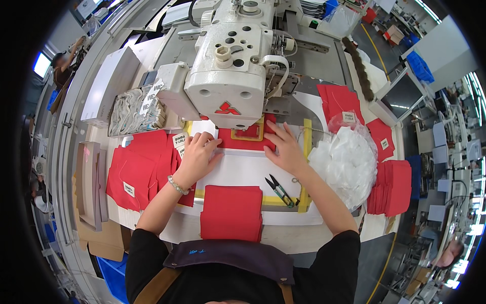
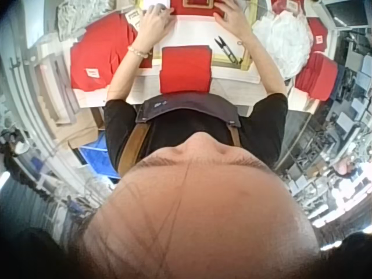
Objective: The person sews white labels onto red fabric pieces using a sewing machine. They place each piece under the needle, guide it through, and then cut the thread with scissors. The finished pieces are stacked on the table.
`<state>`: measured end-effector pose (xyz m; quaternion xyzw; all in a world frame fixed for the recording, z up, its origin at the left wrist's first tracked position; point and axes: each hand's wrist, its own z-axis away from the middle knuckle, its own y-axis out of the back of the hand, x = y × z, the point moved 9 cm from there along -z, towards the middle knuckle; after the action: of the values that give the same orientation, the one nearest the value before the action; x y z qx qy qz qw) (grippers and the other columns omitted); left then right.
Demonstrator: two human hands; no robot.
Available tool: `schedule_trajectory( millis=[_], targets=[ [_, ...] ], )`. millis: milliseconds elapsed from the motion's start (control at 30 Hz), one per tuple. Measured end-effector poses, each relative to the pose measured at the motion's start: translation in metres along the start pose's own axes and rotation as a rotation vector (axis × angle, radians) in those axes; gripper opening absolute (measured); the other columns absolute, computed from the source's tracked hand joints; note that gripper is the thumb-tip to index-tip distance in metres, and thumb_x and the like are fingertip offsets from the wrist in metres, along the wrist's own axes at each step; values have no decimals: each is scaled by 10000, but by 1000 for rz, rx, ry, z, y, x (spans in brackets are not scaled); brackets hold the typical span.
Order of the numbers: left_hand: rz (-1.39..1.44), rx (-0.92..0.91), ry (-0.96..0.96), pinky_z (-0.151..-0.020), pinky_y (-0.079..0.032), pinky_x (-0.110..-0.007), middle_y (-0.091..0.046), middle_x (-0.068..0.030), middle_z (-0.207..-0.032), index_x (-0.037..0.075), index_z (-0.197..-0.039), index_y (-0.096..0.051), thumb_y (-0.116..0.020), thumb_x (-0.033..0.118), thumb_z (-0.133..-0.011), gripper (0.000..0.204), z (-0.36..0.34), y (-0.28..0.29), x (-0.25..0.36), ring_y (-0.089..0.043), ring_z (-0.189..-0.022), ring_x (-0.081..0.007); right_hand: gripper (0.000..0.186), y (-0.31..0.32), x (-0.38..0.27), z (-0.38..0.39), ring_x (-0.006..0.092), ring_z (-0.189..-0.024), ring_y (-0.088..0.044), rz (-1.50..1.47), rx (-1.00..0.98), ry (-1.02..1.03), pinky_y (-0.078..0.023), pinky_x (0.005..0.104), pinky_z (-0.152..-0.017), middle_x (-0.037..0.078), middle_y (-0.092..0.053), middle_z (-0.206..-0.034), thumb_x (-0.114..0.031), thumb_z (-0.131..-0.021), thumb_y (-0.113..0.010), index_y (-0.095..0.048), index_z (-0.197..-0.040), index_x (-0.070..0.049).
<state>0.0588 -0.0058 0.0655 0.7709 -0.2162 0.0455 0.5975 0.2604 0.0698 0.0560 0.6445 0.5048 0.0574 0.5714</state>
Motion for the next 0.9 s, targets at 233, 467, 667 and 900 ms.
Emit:
schedule_trajectory(
  millis=[233, 467, 667, 900],
  targets=[
    [-8, 3, 2, -886, -391, -442, -546, -52, -982, 89, -1097, -676, -729, 222, -813, 318, 0, 1, 0, -527, -967, -226, 284, 1, 2, 0, 302, -1249, -530, 2, 17, -16, -297, 510, -1156, 132, -529, -1408, -140, -810, -681, -662, -1081, -56],
    [-41, 0, 3, -911, -358, -438, -540, -44, -960, 108, -1111, -677, -726, 221, -812, 322, 3, 2, 1, -519, -965, -217, 267, 12, -21, 6, 202, -1077, -581, 406, 154, 97, -357, 410, -895, 17, -602, -1323, -164, -762, -723, -696, -1028, -146],
    [-49, 6, -2, -906, -344, -422, -536, -43, -956, 118, -1124, -676, -733, 210, -799, 342, 3, 4, 1, -509, -958, -215, 259, 11, -33, 16, 167, -1012, -567, 400, 158, 141, -313, 387, -817, -47, -626, -1107, -116, -736, -724, -689, -987, -164],
    [-3, 16, 64, -921, -317, -447, -542, -58, -1024, 127, -1107, -667, -748, 231, -784, 349, 1, 5, -3, -490, -1019, -251, 322, 10, -31, 20, 152, -997, -566, 387, 116, 99, -308, 383, -807, -63, -627, -1069, -43, -719, -687, -677, -1017, -165]
  ],
)
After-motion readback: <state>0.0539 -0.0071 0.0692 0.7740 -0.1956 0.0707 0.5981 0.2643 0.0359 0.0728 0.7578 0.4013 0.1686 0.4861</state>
